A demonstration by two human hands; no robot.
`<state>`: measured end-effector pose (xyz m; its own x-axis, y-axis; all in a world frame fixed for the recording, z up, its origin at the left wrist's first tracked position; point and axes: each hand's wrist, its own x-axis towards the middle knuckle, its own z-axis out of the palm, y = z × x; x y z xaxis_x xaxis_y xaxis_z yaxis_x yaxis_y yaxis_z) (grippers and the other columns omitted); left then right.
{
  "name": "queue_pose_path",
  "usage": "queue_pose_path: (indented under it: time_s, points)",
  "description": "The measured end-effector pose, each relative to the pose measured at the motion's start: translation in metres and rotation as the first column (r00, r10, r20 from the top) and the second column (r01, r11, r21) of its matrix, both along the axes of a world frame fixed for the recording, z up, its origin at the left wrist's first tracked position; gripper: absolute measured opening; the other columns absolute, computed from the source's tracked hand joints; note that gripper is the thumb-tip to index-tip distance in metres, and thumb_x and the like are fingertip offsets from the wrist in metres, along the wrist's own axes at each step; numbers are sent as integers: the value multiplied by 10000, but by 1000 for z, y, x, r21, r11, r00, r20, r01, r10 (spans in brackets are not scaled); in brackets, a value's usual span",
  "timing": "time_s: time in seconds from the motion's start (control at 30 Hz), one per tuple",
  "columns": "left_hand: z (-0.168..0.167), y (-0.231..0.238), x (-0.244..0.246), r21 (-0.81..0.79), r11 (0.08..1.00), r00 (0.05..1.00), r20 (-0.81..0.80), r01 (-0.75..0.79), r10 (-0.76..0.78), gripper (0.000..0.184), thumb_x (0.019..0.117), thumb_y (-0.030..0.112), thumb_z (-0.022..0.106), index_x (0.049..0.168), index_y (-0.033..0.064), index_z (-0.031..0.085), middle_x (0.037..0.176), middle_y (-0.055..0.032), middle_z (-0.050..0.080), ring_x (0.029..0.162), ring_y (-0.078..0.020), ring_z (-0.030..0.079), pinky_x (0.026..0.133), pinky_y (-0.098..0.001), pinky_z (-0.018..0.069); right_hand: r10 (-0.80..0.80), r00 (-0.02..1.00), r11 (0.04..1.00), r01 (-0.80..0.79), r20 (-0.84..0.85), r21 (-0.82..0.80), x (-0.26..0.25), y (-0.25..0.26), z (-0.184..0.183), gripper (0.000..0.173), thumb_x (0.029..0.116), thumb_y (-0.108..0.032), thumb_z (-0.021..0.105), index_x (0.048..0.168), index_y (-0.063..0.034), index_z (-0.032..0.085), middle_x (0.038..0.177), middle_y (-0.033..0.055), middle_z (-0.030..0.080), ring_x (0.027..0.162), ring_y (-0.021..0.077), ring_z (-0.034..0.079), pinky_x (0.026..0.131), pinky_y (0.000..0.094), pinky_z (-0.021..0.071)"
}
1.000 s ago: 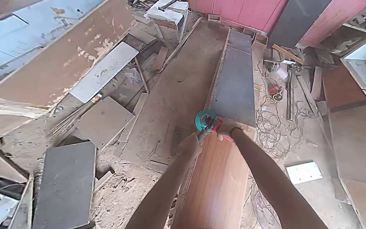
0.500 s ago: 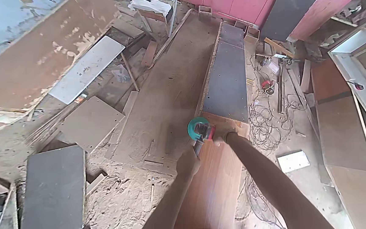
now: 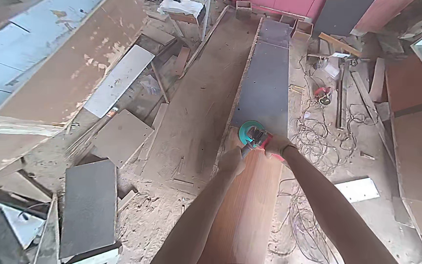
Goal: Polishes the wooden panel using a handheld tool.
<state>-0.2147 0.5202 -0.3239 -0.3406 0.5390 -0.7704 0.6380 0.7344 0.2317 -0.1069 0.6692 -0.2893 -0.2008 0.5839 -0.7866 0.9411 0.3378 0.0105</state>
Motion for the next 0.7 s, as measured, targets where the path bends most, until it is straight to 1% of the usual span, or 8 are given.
queue_pose_path:
  time_s: [0.13,0.23,0.33,0.4,0.47,0.6,0.67,0.7]
  points:
    - [3,7,32,5,996,996,16,92,-92,474,867,206,688,1323,125,588,1217,-146,694,1113,-349,696,832,-591,585,-130,991,991,130,26,-8,44,-4,2,706,680,-267,920,1270,8,647,1277,217,676,1219,361,653,1015,585,522]
    - [-1,2,44,-2,994,994,30,106,-106,477,852,211,695,1311,140,586,1199,-130,706,1087,-336,710,809,-575,594,-136,989,991,136,54,6,62,-10,-12,701,648,-309,922,1220,7,670,1236,202,700,1180,342,680,991,571,545]
    - [0,-4,27,12,997,996,32,77,-78,484,866,216,689,1326,115,577,1210,-147,697,1104,-340,703,827,-577,588,-101,994,995,101,50,-7,37,-12,-2,752,684,-289,922,1312,1,626,1298,212,671,1240,354,647,1032,576,519]
    - [1,-7,4,31,999,999,16,33,-34,501,882,224,680,1355,108,565,1241,-158,682,1128,-347,691,857,-586,584,-51,998,999,51,37,3,8,-12,0,664,716,-307,899,1236,31,662,1265,225,680,1214,370,654,1002,596,521]
    - [3,-7,-24,32,999,1000,-1,8,-8,482,898,225,672,1354,108,565,1250,-155,682,1141,-341,688,885,-580,577,-9,1000,1000,9,26,-11,-24,-13,9,642,774,-306,872,1238,70,639,1284,249,660,1233,380,639,1016,592,511]
    - [-7,-27,-57,63,997,999,-26,-46,47,460,876,268,696,1294,103,598,1195,-141,702,1110,-333,699,866,-575,582,78,997,997,-78,15,-10,-64,-26,9,625,779,-304,861,1223,79,645,1286,257,653,1228,392,634,1003,615,511]
    - [-12,-45,-61,75,993,995,-22,-92,94,481,882,315,702,1303,108,599,1191,-136,707,1102,-325,704,876,-578,581,103,995,995,-104,-14,-6,-76,-37,12,636,773,-298,859,1250,57,634,1281,246,655,1220,393,637,988,617,517]
    - [-12,-55,-61,70,989,992,-10,-128,129,485,893,303,699,1324,109,590,1204,-142,703,1111,-329,700,892,-584,574,124,992,992,-125,-38,-17,-80,-42,13,647,777,-298,853,1286,32,629,1292,237,655,1226,397,633,988,630,513]
